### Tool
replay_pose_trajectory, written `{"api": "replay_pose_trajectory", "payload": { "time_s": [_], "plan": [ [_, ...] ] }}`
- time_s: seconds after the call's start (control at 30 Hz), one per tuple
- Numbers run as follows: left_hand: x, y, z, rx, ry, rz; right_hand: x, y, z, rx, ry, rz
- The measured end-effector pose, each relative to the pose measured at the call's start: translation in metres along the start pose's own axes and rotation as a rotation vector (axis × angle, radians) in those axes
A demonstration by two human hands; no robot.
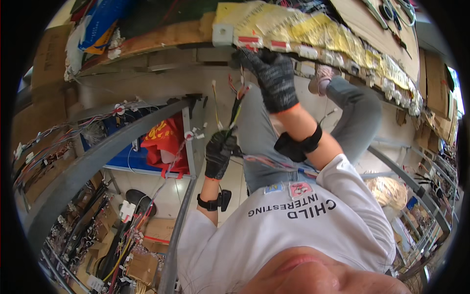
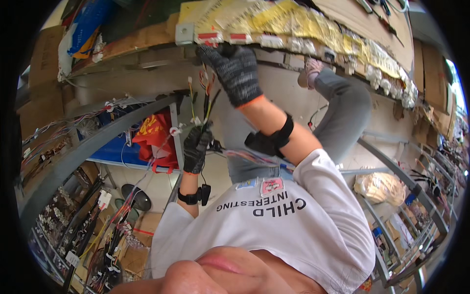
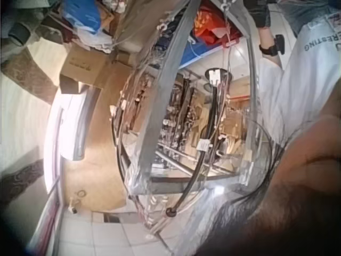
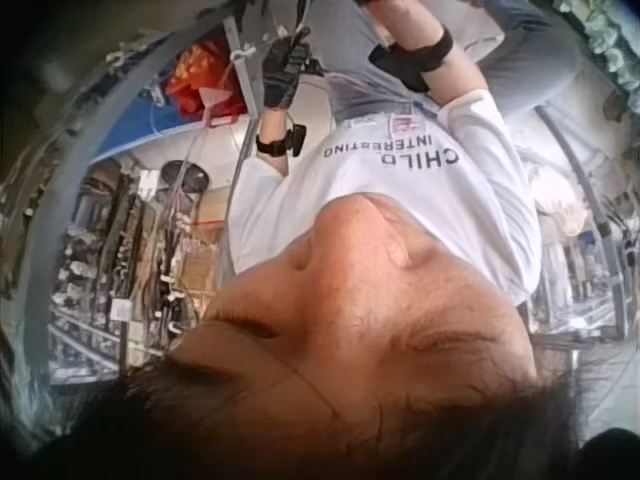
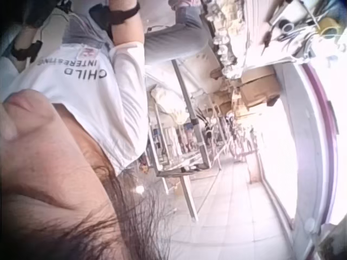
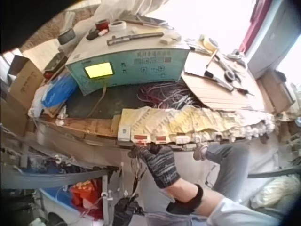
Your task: Assembling and connecting wires to a control panel or component array in a factory setting.
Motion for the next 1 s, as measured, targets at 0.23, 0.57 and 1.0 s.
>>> {"api": "replay_pose_trajectory", "payload": {
  "time_s": [0.23, 0.57, 1.0],
  "plan": [
    [-0.093, -0.039, -0.068, -0.576, 0.676, -0.2, 0.055, -0.029, 0.036, 0.646, -0.765, 0.245],
    [-0.245, -0.077, -0.114, -0.713, -0.021, 0.35, 0.147, -0.09, 0.086, 1.129, -1.038, -0.226],
    [-0.337, -0.144, -0.125, -0.872, 0.206, 0.53, 0.229, -0.095, 0.022, 1.258, -1.414, -0.365]
  ]
}}
Point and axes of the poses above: each hand's wrist, its own y-axis towards the middle knuckle, its own x-axis out of the back of the hand, z = x × y, the point moved 6 cm from there along y, towards the middle knuckle, and after that the axes turned 11 degrees about -y, right-handed, at the moved point
